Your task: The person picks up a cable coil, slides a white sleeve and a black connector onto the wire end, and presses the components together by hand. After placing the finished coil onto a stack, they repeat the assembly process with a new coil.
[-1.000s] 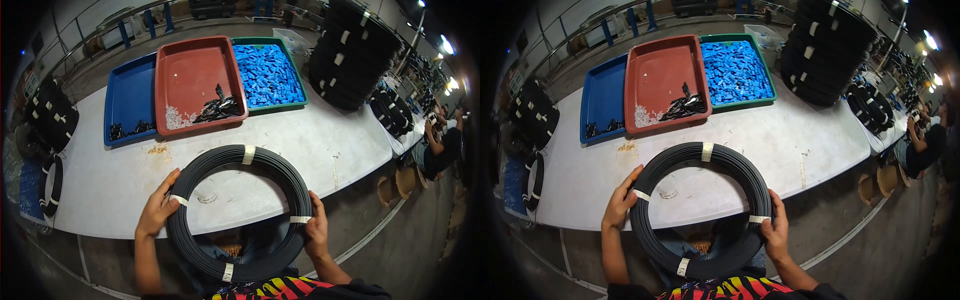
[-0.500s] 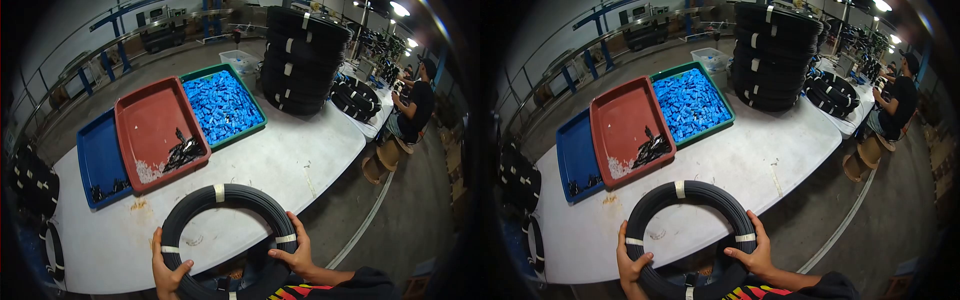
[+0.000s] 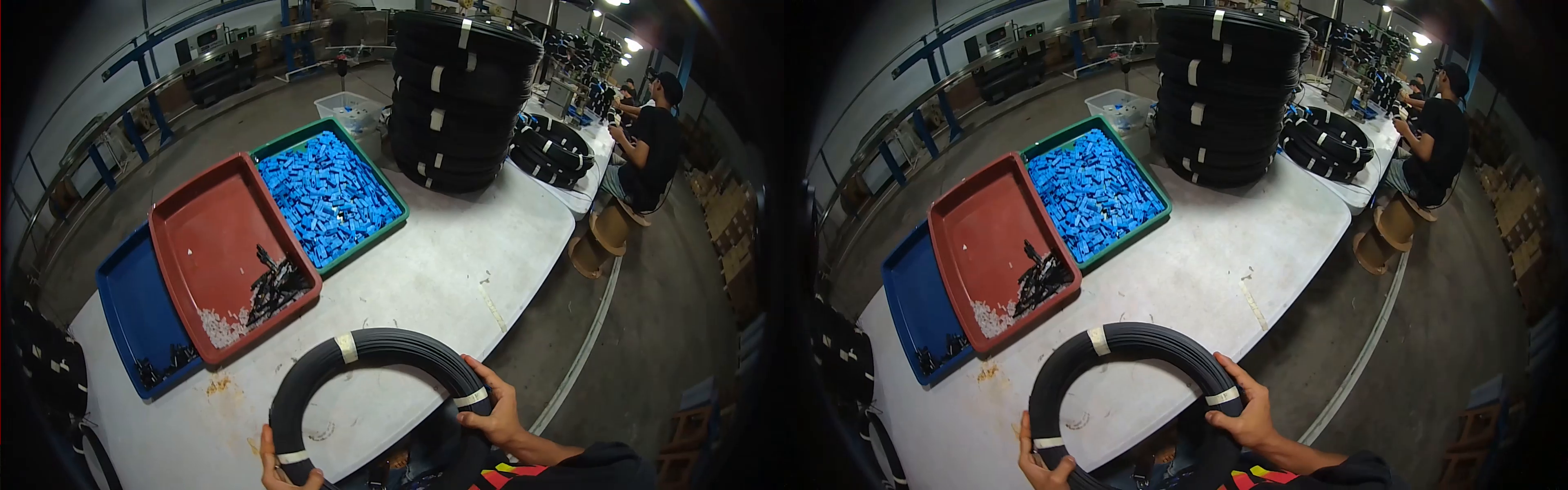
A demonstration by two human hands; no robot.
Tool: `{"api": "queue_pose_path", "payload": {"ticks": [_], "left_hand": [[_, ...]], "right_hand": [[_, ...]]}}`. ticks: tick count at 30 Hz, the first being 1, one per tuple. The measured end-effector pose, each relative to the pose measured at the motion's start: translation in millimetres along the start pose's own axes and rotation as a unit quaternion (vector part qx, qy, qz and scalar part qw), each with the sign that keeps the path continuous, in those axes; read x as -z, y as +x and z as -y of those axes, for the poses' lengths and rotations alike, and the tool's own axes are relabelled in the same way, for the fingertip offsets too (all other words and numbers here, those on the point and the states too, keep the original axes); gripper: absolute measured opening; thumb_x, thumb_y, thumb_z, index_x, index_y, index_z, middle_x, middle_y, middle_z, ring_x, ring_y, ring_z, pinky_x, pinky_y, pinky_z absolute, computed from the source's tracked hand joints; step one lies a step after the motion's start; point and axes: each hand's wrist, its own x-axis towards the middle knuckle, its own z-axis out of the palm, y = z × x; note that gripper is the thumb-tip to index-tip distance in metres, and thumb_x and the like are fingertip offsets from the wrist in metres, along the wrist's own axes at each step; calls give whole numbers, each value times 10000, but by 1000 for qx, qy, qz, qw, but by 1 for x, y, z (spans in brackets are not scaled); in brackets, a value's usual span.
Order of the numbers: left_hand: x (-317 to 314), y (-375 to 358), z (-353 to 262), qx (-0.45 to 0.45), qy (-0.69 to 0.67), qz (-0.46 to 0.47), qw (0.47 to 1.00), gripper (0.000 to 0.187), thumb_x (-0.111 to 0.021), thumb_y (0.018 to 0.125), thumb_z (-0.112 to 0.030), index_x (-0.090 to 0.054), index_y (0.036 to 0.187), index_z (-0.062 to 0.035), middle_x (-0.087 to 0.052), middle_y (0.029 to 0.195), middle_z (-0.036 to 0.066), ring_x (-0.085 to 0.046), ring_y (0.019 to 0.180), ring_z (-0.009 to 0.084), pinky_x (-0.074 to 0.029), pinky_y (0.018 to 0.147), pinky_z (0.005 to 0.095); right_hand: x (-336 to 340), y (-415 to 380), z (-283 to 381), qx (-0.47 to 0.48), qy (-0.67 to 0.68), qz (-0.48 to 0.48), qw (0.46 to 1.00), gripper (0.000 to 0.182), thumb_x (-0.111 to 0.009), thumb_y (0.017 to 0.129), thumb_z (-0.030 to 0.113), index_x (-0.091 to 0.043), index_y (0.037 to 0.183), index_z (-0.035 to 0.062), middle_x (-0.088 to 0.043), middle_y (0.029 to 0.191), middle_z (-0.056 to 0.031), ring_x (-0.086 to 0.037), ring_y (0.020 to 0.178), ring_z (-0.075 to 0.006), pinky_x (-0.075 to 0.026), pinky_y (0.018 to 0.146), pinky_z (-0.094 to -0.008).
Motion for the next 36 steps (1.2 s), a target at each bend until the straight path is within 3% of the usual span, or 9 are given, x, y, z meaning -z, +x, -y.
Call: {"api": "queue_pose_path", "payload": {"ticks": [10, 18, 20, 22, 24, 26, 30, 32, 36], "left_hand": [[-56, 28, -80, -3, 61, 46, 997, 926, -654, 665, 110, -372, 1545, 51, -395, 1572, 203, -398, 1444, 311, -327, 1189, 389], [-154, 133, -277, -102, 32, 129, 986, 898, -714, 693, 26, -401, 1535, 28, -389, 1578, 237, -377, 1467, 368, -284, 1219, 430], [-197, 168, -322, -94, -60, 93, 989, 992, -619, 604, -41, -327, 1539, 116, -486, 1464, 237, -518, 1333, 305, -356, 1152, 365], [-224, 211, -355, -178, -47, 130, 974, 903, -602, 620, 34, -383, 1489, 147, -397, 1538, 307, -412, 1452, 384, -311, 1201, 439], [-264, 255, -389, -218, -102, 143, 960, 884, -593, 656, 48, -369, 1505, 143, -464, 1502, 267, -497, 1374, 313, -356, 1161, 382], [-298, 298, -409, -233, -105, 141, 957, 875, -624, 669, 46, -389, 1509, 120, -547, 1429, 219, -551, 1304, 250, -389, 1127, 346], [-359, 377, -434, -182, -134, 134, 965, 823, -647, 635, 100, -477, 1440, 129, -681, 1096, 126, -658, 891, 162, -539, 788, 264], [-383, 415, -428, -151, -129, 144, 969, 812, -621, 654, 108, -483, 1454, 86, -659, 927, 106, -624, 689, 163, -520, 642, 273], [-417, 469, -420, -109, -96, 142, 979, 819, -618, 656, 120, -462, 1460, 107, -667, 909, 124, -636, 687, 174, -527, 627, 280]], "right_hand": [[46, 38, 72, 9, -45, -20, 999, 884, -774, 657, 56, -475, 1480, -71, -559, 1463, -156, -549, 1319, -207, -361, 1146, -318], [92, 104, 280, 105, -18, -149, 983, 925, -793, 645, 101, -451, 1482, -95, -532, 1493, -188, -532, 1362, -251, -354, 1170, -354], [105, 138, 341, 135, -46, -164, 976, 937, -784, 649, 156, -444, 1483, -103, -547, 1465, -185, -549, 1332, -244, -358, 1157, -352], [121, 177, 390, 182, -81, -168, 966, 928, -763, 658, 170, -440, 1482, -109, -560, 1438, -185, -558, 1311, -237, -370, 1144, -351], [137, 223, 423, 205, -90, -160, 961, 922, -749, 669, 174, -429, 1485, -116, -552, 1444, -191, -538, 1332, -237, -353, 1156, -352], [158, 279, 437, 265, -117, -166, 943, 858, -722, 697, 99, -442, 1485, -97, -650, 1284, -176, -645, 1149, -210, -467, 1037, -319], [173, 382, 455, 245, -34, -147, 958, 757, -631, 724, -80, -487, 1466, -59, -697, 853, -81, -639, 661, -116, -531, 633, -235], [179, 420, 450, 229, -7, -142, 963, 753, -633, 716, -92, -493, 1455, -73, -694, 786, -99, -653, 649, -138, -544, 645, -253], [193, 487, 420, 211, 9, -150, 966, 722, -663, 699, -82, -533, 1409, -102, -700, 766, -111, -662, 631, -145, -554, 639, -271]]}}
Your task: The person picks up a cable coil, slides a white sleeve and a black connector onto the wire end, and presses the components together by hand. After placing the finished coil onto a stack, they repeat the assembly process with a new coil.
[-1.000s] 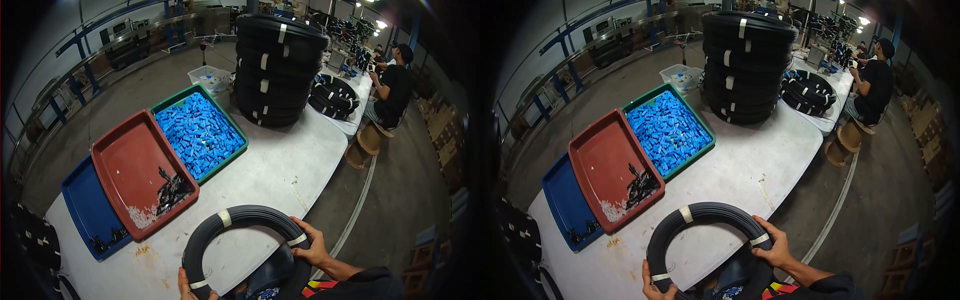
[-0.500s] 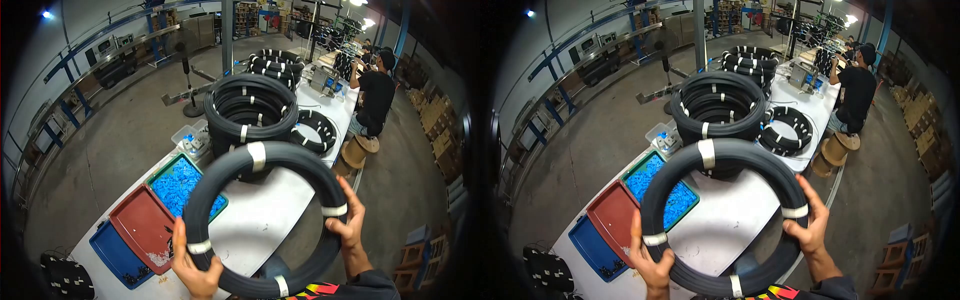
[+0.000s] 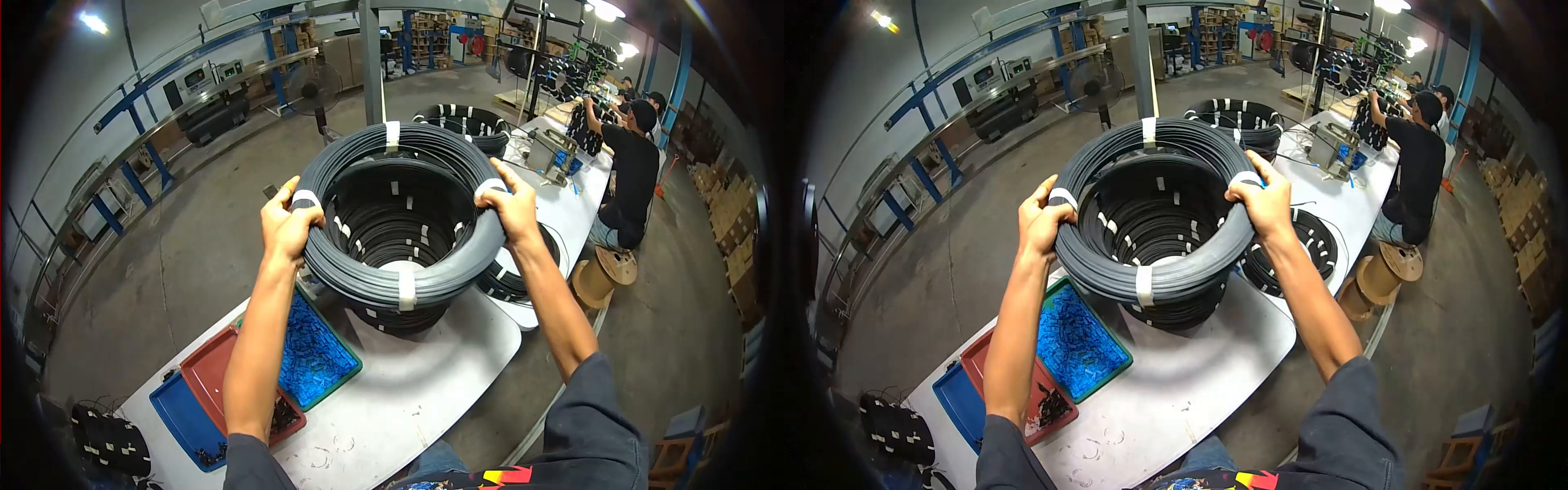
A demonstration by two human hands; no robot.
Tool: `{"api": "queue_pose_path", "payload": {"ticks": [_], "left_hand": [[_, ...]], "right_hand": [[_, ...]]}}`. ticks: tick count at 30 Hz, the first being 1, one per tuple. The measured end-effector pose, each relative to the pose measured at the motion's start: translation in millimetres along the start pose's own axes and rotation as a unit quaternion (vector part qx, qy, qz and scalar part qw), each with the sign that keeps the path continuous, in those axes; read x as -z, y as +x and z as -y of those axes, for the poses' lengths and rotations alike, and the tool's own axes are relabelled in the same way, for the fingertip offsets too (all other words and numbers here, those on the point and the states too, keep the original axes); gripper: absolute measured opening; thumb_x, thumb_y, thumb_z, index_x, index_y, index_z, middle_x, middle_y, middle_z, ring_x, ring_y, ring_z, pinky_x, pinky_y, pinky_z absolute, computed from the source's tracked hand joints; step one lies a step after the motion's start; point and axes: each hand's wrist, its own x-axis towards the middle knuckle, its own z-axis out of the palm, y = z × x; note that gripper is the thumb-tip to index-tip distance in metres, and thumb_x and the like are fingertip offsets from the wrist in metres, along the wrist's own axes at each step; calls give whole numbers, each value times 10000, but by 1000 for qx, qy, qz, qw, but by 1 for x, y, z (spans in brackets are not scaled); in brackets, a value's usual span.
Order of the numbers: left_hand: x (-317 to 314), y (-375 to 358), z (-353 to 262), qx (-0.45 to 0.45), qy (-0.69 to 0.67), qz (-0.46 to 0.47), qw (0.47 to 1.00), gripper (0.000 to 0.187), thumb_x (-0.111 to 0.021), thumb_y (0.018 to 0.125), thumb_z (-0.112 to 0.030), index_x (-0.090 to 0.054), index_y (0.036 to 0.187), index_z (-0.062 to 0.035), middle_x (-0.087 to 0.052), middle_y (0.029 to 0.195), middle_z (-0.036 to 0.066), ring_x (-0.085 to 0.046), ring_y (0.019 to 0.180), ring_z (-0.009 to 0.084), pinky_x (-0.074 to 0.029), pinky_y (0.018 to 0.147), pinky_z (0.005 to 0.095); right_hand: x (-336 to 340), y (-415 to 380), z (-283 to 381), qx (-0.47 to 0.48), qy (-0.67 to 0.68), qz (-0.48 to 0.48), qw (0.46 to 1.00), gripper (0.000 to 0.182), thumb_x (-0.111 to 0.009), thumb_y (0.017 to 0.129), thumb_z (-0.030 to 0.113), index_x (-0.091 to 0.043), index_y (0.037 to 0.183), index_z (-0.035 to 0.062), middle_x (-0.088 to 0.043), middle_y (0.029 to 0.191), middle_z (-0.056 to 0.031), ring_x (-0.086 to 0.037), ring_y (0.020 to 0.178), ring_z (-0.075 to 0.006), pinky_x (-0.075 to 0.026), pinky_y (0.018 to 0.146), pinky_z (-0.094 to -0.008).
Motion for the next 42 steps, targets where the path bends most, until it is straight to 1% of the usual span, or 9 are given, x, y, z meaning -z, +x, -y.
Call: {"api": "queue_pose_path", "payload": {"ticks": [14, 18, 19, 22, 29, 30, 32, 33, 42], "left_hand": [[-14, 42, 42, 82, 6, 14, 996, 866, -666, 567, 112, -522, 1421, 103, -654, 1117, 175, -676, 852, 225, -564, 668, 315], [-4, 57, 72, 8, 80, 4, 997, 880, -730, 572, 7, -536, 1429, 60, -532, 1366, 199, -620, 1160, 288, -542, 926, 358], [-2, 56, 73, -10, 56, 26, 998, 845, -653, 735, 42, -362, 1528, 56, -661, 1015, 136, -662, 807, 184, -561, 730, 301], [-5, 28, 54, 63, -154, 15, 986, 682, -587, 925, -103, -333, 1552, -9, -640, 1163, 151, -658, 1034, 201, -548, 912, 329], [-21, -1, 82, 70, -266, 30, 961, 496, -413, 1066, -409, -455, 1470, -125, -615, 1149, 73, -635, 904, 194, -574, 778, 343], [-23, -2, 82, 71, -295, 26, 952, 498, -435, 1055, -414, -417, 1484, -161, -591, 1074, 81, -613, 811, 177, -587, 669, 357], [-24, -1, 82, 73, -280, 13, 957, 486, -428, 1051, -440, -444, 1455, -169, -585, 1048, 67, -606, 783, 165, -580, 651, 344], [-23, 0, 83, 66, -282, 20, 957, 487, -431, 1051, -438, -445, 1455, -166, -589, 1054, 64, -609, 777, 163, -579, 647, 340], [-12, 22, 127, 11, -239, 38, 970, 524, -392, 1070, -494, -477, 1455, -148, -619, 1146, 79, -639, 802, 200, -596, 693, 384]], "right_hand": [[0, 37, -62, -83, -51, -3, 995, 748, -710, 677, -31, -542, 1402, -104, -710, 815, -125, -659, 686, -155, -539, 691, -270], [0, 43, -70, 7, -73, -81, 994, 643, -744, 791, 79, -555, 1397, -29, -661, 1100, -145, -657, 903, -181, -518, 833, -281], [0, 38, -64, 27, -78, -105, 991, 619, -719, 831, 145, -541, 1410, 17, -582, 1261, -171, -586, 1077, -212, -485, 897, -328], [16, 28, -72, 10, -62, -149, 987, 644, -631, 925, 434, -434, 1501, 225, -300, 1592, -166, -332, 1425, -301, -410, 908, -341], [-6, -9, -70, -129, 157, -24, 979, 810, -702, 871, 267, -342, 1558, 34, -546, 1329, -105, -555, 1152, -202, -429, 1016, -304], [-8, -7, -74, -116, 142, -24, 983, 715, -650, 885, 266, -385, 1527, 97, -571, 1146, -80, -620, 895, -180, -580, 666, -335], [-8, -4, -78, -100, 155, -17, 983, 667, -632, 888, 269, -423, 1496, 90, -564, 1125, -74, -615, 863, -171, -581, 632, -336], [-11, -10, -68, -130, 181, -19, 975, 731, -661, 865, 237, -401, 1518, 33, -565, 1197, -73, -556, 1047, -164, -439, 936, -275], [-7, -7, -76, -97, 171, -30, 980, 572, -653, 933, 279, -515, 1437, 45, -611, 1251, -60, -580, 1144, -179, -433, 1022, -300]]}}
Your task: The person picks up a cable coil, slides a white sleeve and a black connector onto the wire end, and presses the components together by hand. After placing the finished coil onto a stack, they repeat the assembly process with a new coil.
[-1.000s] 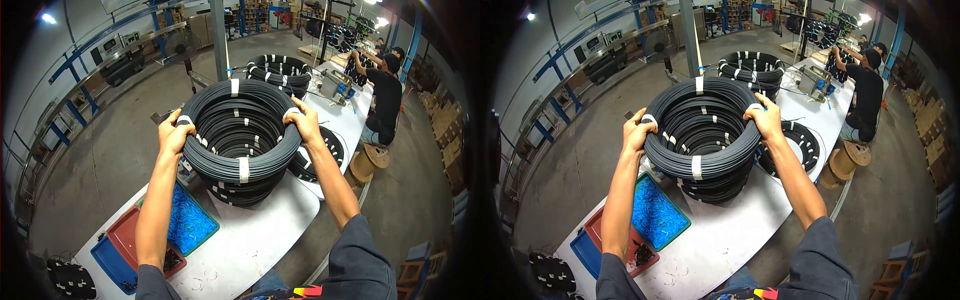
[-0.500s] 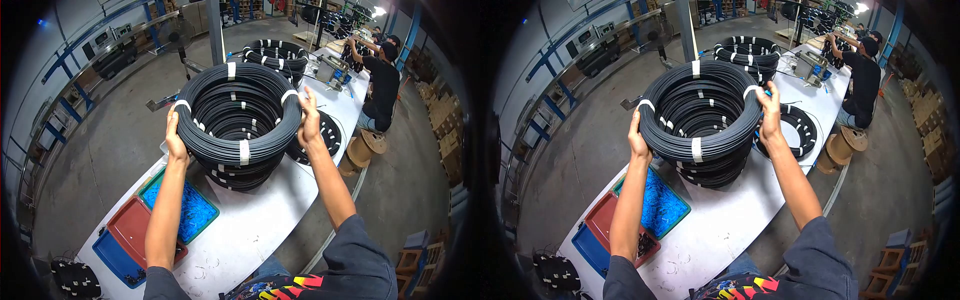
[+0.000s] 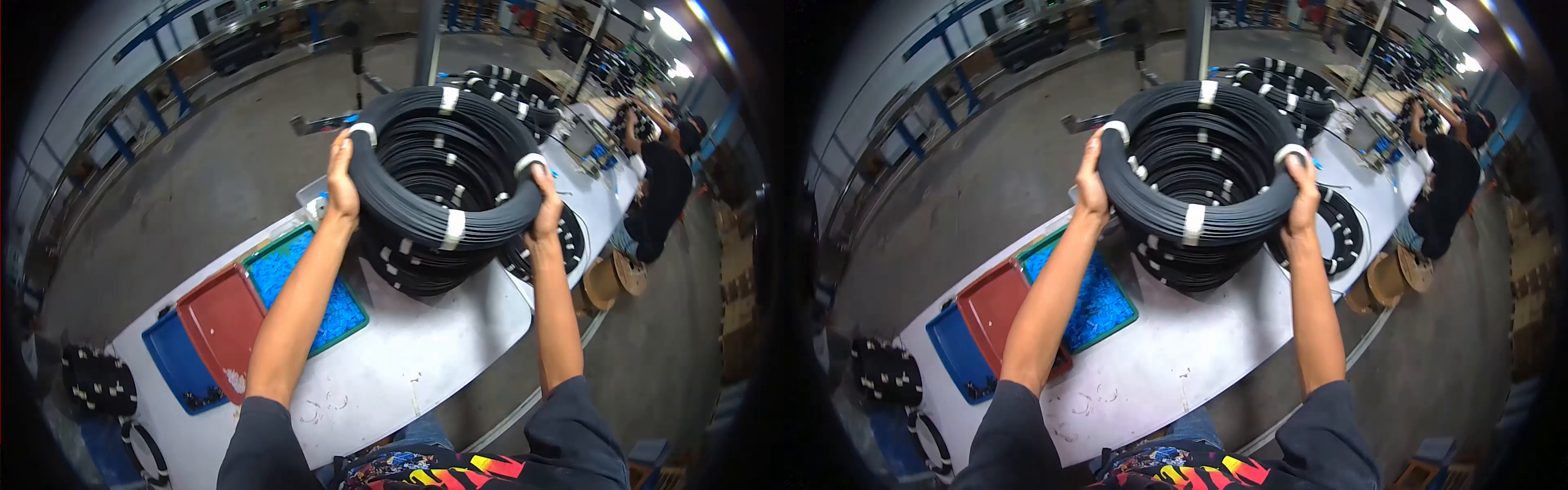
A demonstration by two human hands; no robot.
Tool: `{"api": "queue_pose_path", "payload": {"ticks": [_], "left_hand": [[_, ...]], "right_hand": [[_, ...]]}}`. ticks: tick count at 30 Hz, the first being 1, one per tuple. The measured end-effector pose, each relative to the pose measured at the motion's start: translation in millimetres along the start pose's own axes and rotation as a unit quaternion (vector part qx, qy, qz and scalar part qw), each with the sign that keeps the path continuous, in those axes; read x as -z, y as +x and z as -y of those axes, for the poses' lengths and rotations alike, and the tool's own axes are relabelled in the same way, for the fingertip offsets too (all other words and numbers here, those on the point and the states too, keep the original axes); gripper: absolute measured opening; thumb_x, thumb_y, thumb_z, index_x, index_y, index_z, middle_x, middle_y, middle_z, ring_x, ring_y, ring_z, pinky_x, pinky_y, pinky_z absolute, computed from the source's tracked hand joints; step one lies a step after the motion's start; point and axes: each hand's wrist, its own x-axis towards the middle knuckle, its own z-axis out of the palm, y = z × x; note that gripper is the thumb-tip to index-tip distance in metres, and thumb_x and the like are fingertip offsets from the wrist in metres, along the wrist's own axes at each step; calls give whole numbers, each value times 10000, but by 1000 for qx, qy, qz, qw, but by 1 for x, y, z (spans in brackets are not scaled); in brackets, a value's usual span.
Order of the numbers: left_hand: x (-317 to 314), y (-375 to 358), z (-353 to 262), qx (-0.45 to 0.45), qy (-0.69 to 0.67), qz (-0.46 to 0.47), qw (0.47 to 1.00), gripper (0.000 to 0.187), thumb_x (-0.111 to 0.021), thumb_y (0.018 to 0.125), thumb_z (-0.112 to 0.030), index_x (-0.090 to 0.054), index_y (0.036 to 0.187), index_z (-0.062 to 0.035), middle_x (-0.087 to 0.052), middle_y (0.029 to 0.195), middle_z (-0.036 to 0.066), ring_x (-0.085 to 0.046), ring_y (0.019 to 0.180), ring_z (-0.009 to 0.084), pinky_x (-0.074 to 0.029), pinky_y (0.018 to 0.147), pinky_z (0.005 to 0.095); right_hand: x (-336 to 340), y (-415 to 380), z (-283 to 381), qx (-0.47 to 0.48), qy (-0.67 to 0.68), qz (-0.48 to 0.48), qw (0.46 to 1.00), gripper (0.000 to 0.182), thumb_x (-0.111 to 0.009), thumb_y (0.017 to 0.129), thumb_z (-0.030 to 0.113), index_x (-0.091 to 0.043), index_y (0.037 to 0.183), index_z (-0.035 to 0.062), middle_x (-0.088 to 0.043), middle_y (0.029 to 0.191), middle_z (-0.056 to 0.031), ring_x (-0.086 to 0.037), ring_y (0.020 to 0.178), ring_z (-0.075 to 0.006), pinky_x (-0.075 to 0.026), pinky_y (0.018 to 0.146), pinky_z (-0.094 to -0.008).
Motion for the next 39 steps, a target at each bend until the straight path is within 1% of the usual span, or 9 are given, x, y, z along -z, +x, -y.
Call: {"api": "queue_pose_path", "payload": {"ticks": [2, 3, 6, 9, 12, 18, 24, 32, 39], "left_hand": [[4, -6, 1, -22, 27, -14, 999, 612, -356, 1072, -548, -419, 1532, -149, -586, 1357, 132, -648, 1087, 262, -557, 940, 425], [1, -20, -9, -64, 91, -17, 994, 688, -318, 1067, -592, -348, 1590, -147, -431, 1577, 163, -439, 1428, 301, -306, 1202, 484], [32, -75, -24, 35, 76, -84, 993, 727, -286, 1059, -621, -325, 1606, -143, -331, 1653, 136, -253, 1542, 283, -108, 1245, 504], [74, -171, -24, 90, 47, -111, 989, 715, -314, 1054, -622, -374, 1580, -141, -405, 1606, 115, -393, 1450, 267, -257, 1183, 476], [145, -302, -6, 173, 55, -160, 970, 676, -356, 1056, -606, -488, 1503, -116, -559, 1477, 90, -586, 1253, 224, -419, 1045, 400], [192, -593, -35, 305, 88, -558, 767, 440, -485, 1044, -465, -639, 1303, -144, -711, 1208, 26, -642, 1030, 143, -475, 894, 333], [220, -729, -72, 131, -58, -848, 511, 200, -590, 1024, -270, -654, 1175, -155, -706, 1052, 0, -617, 823, 113, -477, 718, 269], [340, -765, -155, -64, 35, -835, 545, 360, -695, 954, -186, -562, 1269, -71, -661, 1159, 87, -635, 959, 152, -499, 856, 307], [542, -845, -270, -255, 132, -888, 359, 802, -820, 860, -171, -303, 1469, -101, -441, 1423, 199, -465, 1330, 310, -387, 1117, 443]], "right_hand": [[11, 3, -10, 21, 21, -56, 998, 623, -639, 986, 334, -474, 1476, -14, -539, 1444, -113, -523, 1314, -242, -369, 1150, -357], [18, 1, -15, 36, 70, -66, 995, 504, -581, 1037, 344, -545, 1395, -8, -628, 1350, -132, -601, 1236, -247, -446, 1098, -383], [69, -33, -36, -28, 85, -113, 990, 469, -513, 1061, 395, -565, 1374, 50, -680, 1247, -136, -611, 1173, -202, -437, 1055, -424], [112, -109, -86, -128, -7, -127, 984, 509, -518, 1044, 476, -582, 1360, 83, -677, 1242, -110, -623, 1067, -196, -470, 957, -384], [127, -221, -136, -323, -22, -30, 946, 171, -502, 1020, 269, -589, 962, 135, -586, 832, 0, -548, 727, -131, -436, 580, -310], [43, -411, -174, -595, -242, 99, 760, 83, -625, 953, 189, -626, 993, 117, -669, 891, -45, -623, 761, -195, -487, 687, -381], [-75, -458, -240, -432, -245, 652, 573, 132, -674, 947, 86, -648, 1073, 52, -714, 936, -60, -650, 788, -136, -494, 696, -269], [-302, -623, -344, -331, -154, 774, 517, 224, -734, 928, 73, -634, 1119, 13, -699, 914, -28, -640, 793, -107, -520, 759, -259], [-488, -847, -444, -268, -111, 763, 578, 437, -758, 923, 138, -558, 1275, -25, -655, 1219, -150, -663, 1066, -212, -553, 928, -325]]}}
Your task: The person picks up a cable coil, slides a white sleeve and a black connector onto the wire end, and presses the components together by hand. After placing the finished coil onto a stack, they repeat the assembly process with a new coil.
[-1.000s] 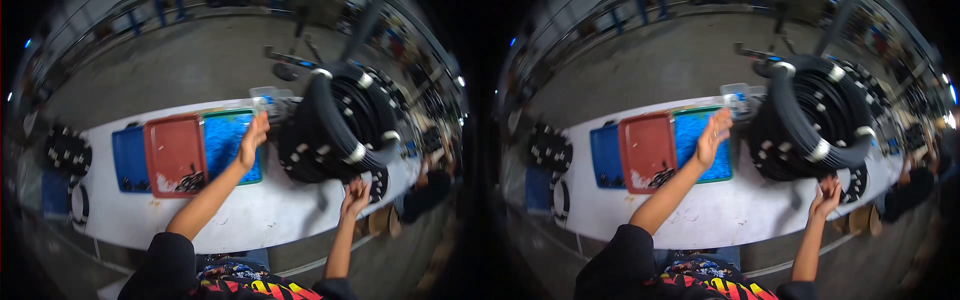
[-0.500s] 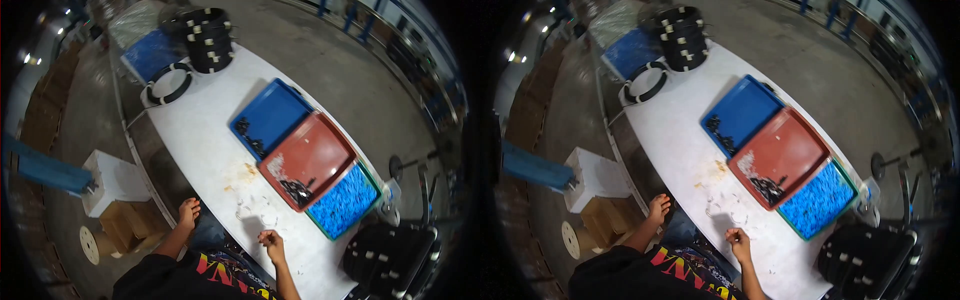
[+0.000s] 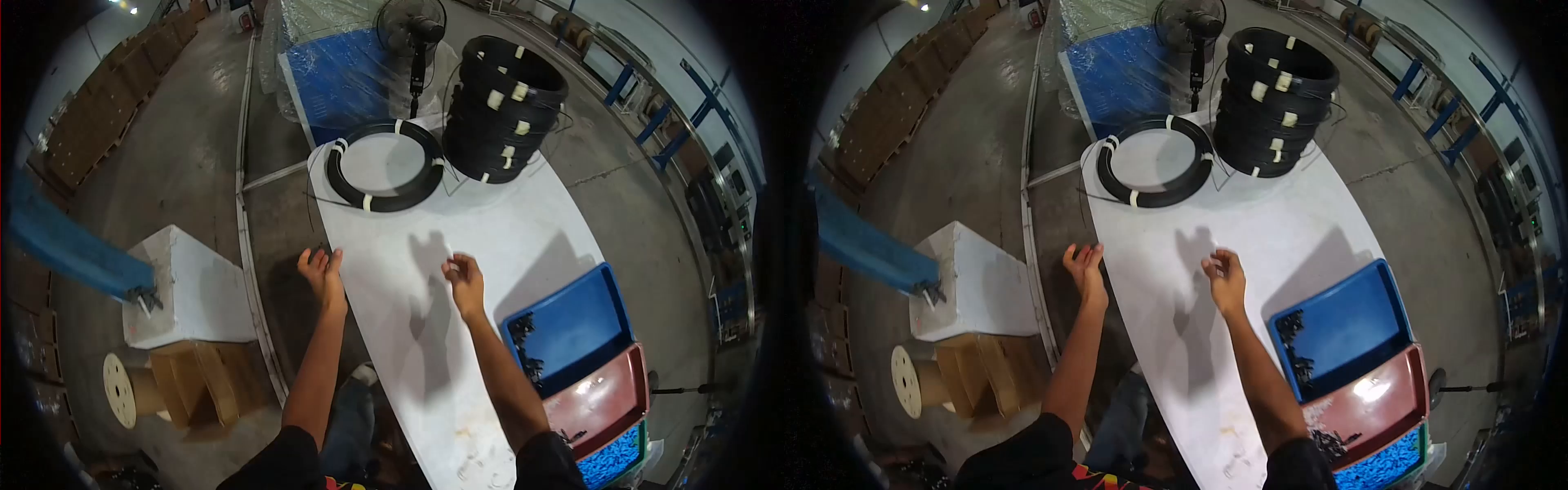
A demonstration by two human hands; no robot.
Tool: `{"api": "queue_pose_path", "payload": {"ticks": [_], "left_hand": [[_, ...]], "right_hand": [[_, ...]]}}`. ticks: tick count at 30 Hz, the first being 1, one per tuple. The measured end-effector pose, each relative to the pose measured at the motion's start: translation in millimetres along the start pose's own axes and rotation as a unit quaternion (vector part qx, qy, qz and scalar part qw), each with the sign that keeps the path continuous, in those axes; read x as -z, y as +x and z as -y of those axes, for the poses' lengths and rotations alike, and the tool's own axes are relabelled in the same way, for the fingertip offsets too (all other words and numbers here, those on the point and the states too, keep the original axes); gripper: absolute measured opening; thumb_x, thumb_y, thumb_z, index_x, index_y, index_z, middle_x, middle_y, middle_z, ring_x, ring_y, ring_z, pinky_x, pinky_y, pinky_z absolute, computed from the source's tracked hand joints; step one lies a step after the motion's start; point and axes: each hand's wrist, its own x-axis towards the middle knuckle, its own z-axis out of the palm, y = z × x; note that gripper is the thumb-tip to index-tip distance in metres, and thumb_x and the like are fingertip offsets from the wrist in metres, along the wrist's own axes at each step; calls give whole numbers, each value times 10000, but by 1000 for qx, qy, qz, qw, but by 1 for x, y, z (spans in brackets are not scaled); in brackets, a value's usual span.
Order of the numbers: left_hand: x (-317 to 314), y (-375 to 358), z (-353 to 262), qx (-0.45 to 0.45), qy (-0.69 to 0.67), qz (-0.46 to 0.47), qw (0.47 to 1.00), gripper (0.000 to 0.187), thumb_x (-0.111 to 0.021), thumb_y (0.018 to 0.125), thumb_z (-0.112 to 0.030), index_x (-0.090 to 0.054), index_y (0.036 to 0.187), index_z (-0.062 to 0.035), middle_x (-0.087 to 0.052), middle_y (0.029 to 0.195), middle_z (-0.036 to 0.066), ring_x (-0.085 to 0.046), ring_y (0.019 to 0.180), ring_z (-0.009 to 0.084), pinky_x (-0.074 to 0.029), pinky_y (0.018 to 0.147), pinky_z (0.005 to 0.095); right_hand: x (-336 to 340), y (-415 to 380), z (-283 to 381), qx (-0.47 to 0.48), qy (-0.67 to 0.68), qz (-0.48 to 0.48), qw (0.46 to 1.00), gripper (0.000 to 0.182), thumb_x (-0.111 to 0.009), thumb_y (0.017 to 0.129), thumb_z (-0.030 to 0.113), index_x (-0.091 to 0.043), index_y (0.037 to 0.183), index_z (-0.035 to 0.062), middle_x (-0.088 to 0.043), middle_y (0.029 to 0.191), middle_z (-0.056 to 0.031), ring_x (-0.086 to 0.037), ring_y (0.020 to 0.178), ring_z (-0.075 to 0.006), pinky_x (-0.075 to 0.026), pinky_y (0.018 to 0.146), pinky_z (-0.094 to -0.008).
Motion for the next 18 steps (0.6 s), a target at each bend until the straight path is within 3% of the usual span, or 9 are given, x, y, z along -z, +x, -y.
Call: {"api": "queue_pose_path", "payload": {"ticks": [2, 6, 9, 11, 12, 13, 15, 16, 18], "left_hand": [[-36, 58, 6, 29, 42, 24, 998, 911, -833, 846, -195, -220, 1512, -96, -450, 1425, 207, -439, 1356, 306, -331, 1154, 437], [-102, 129, -4, 92, 43, 59, 993, 1000, -877, 800, -263, -184, 1507, -117, -383, 1476, 269, -403, 1389, 357, -349, 1150, 466], [-135, 163, 12, 11, 133, 62, 989, 1026, -883, 782, -281, -166, 1492, -93, -387, 1472, 281, -428, 1370, 406, -367, 1154, 487], [-150, 167, -6, 68, 253, -18, 965, 1013, -889, 765, -293, -186, 1464, -80, -390, 1464, 294, -432, 1355, 464, -377, 1159, 521], [-156, 168, -7, 54, 267, -36, 962, 927, -854, 747, -143, -237, 1437, -95, -415, 1452, 278, -445, 1349, 473, -385, 1160, 529], [-157, 173, 3, 52, 263, -34, 963, 927, -854, 747, -143, -237, 1437, -95, -415, 1452, 278, -445, 1349, 473, -385, 1160, 529], [-155, 180, 25, -39, 282, -31, 958, 859, -759, 708, 31, -291, 1414, -110, -447, 1436, 248, -475, 1333, 452, -394, 1154, 507], [-154, 181, 26, -47, 241, -26, 969, 842, -656, 671, 123, -322, 1403, -128, -471, 1416, 235, -501, 1314, 444, -400, 1150, 490], [-144, 184, 32, -60, 216, -7, 975, 795, -620, 687, 111, -352, 1395, -134, -484, 1389, 221, -518, 1293, 426, -386, 1147, 459]], "right_hand": [[-37, 64, 2, 20, -40, -17, 999, 500, -766, 910, 168, -543, 1308, -37, -643, 1264, -195, -665, 1116, -248, -530, 967, -350], [-88, 158, 2, 0, -97, -92, 991, 745, -792, 890, 337, -450, 1420, -61, -565, 1371, -273, -585, 1275, -342, -484, 1046, -402], [-103, 208, -10, 54, -186, -90, 977, 947, -813, 852, 420, -346, 1474, -120, -497, 1435, -336, -490, 1364, -433, -409, 1128, -430], [-117, 221, 5, 31, -228, -176, 957, 1048, -823, 832, 435, -272, 1479, -179, -459, 1462, -367, -441, 1391, -476, -341, 1179, -435], [-120, 228, 3, 61, -218, -202, 953, 951, -802, 846, 306, -267, 1514, -109, -460, 1465, -360, -456, 1382, -468, -356, 1170, -438], [-121, 234, 0, 64, -219, -204, 952, 951, -802, 846, 306, -267, 1514, -109, -460, 1465, -360, -456, 1382, -468, -356, 1170, -438], [-118, 241, -5, 58, -139, -196, 969, 888, -729, 792, 108, -275, 1544, -23, -482, 1451, -351, -475, 1366, -472, -373, 1160, -451], [-118, 246, -13, 94, -149, -214, 961, 894, -621, 712, -3, -294, 1542, 34, -542, 1391, -324, -515, 1319, -485, -393, 1142, -456], [-114, 236, -15, 142, -121, -218, 958, 852, -593, 688, -21, -336, 1498, 38, -598, 1307, -290, -564, 1257, -469, -414, 1110, -456]]}}
